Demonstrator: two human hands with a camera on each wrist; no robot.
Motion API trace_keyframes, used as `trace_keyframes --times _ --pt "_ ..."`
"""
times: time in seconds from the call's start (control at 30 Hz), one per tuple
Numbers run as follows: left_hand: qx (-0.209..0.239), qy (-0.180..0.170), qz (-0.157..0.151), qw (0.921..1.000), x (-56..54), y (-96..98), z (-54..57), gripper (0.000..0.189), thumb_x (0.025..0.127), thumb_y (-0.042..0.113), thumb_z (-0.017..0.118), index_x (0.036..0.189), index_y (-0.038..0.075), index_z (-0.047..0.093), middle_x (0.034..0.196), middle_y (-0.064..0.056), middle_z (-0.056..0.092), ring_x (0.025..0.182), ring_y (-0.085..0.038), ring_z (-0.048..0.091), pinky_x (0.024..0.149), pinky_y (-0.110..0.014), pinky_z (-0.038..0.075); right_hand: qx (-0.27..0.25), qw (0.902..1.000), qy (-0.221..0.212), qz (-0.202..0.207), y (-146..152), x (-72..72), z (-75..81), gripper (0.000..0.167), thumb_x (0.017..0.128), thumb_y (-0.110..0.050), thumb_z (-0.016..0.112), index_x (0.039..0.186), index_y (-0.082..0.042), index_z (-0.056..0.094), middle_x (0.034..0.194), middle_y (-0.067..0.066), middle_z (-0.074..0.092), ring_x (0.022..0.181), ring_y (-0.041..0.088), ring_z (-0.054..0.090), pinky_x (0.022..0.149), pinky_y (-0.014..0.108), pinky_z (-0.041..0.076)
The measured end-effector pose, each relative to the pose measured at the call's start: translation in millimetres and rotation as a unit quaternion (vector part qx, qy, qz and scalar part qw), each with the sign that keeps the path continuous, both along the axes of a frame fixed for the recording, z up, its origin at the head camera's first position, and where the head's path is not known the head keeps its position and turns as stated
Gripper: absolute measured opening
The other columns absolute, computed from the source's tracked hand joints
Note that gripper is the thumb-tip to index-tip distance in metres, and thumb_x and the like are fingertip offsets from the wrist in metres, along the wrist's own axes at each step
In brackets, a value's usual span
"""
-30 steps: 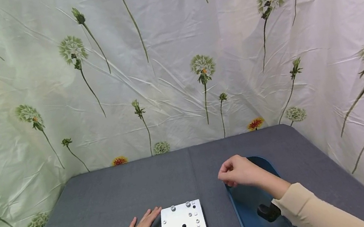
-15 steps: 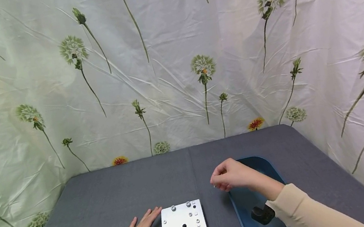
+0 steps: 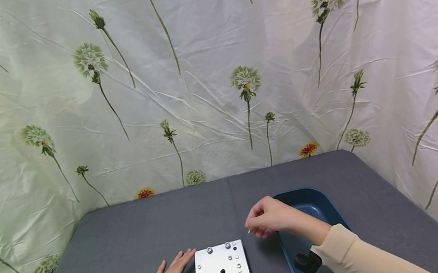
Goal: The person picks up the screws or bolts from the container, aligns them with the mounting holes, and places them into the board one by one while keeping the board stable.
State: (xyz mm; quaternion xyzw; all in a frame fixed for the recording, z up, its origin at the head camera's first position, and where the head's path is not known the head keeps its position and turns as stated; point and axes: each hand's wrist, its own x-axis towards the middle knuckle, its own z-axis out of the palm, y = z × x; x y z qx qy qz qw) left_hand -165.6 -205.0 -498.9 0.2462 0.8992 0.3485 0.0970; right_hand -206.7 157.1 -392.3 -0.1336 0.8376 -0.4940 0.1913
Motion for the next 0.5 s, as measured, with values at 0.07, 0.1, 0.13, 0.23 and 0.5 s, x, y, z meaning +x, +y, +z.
trace_keyframes --times 0.07,0.1,0.13,0.23,0.5 --pt "0.001 0.000 -0.001 1.0000 0.1 0.3 0.4 0.110 0.076 0.064 0.091 0.168 0.044 0.033 0.173 -0.003 0.042 0.159 -0.049 0.034 0.118 -0.088 0.013 0.001 1.0000 0.000 0.001 -2 -0.5 -1.3 0.021 0.099 -0.013 0.067 0.101 0.005 0.077 0.076 0.000 0.071 0.068 0.011 0.065 0.068 0.031 0.062" --pt "0.001 0.000 -0.001 1.0000 0.2 0.4 0.8 0.110 0.076 0.064 0.091 0.168 0.044 0.033 0.173 -0.003 0.042 0.159 -0.050 0.034 0.118 -0.088 0.013 0.002 1.0000 0.000 0.002 -3 -0.8 -1.9 0.021 0.099 -0.013 0.067 0.101 0.005 0.077 0.076 0.000 0.071 0.068 0.011 0.065 0.068 0.031 0.062" --pt "0.000 0.002 -0.001 1.0000 0.3 0.6 1.0 0.111 0.076 0.064 0.091 0.168 0.043 0.033 0.173 -0.004 0.042 0.159 -0.050 0.034 0.117 -0.088 0.013 0.002 1.0000 0.000 0.003 -3 -1.1 -2.5 0.021 0.099 -0.012 0.067 0.101 0.005 0.077 0.076 0.000 0.071 0.068 0.011 0.065 0.067 0.031 0.062" --pt "-0.001 0.003 0.000 1.0000 0.6 1.4 2.0 0.112 0.075 0.064 0.092 0.168 0.041 0.034 0.173 -0.004 0.042 0.159 -0.051 0.034 0.117 -0.089 0.013 0.001 1.0000 -0.001 0.004 -6 -2.0 -3.8 0.019 0.099 -0.012 0.067 0.100 0.004 0.077 0.075 0.000 0.071 0.067 0.010 0.065 0.066 0.029 0.061" --pt "-0.007 0.004 0.006 0.9999 1.4 2.9 3.1 0.114 0.074 0.065 0.092 0.168 0.038 0.035 0.173 -0.005 0.043 0.159 -0.051 0.035 0.118 -0.088 0.012 -0.009 0.9999 -0.008 0.010 -14 -3.2 -8.5 0.019 0.099 -0.012 0.067 0.100 0.004 0.077 0.077 0.001 0.071 0.068 0.011 0.066 0.066 0.027 0.061"
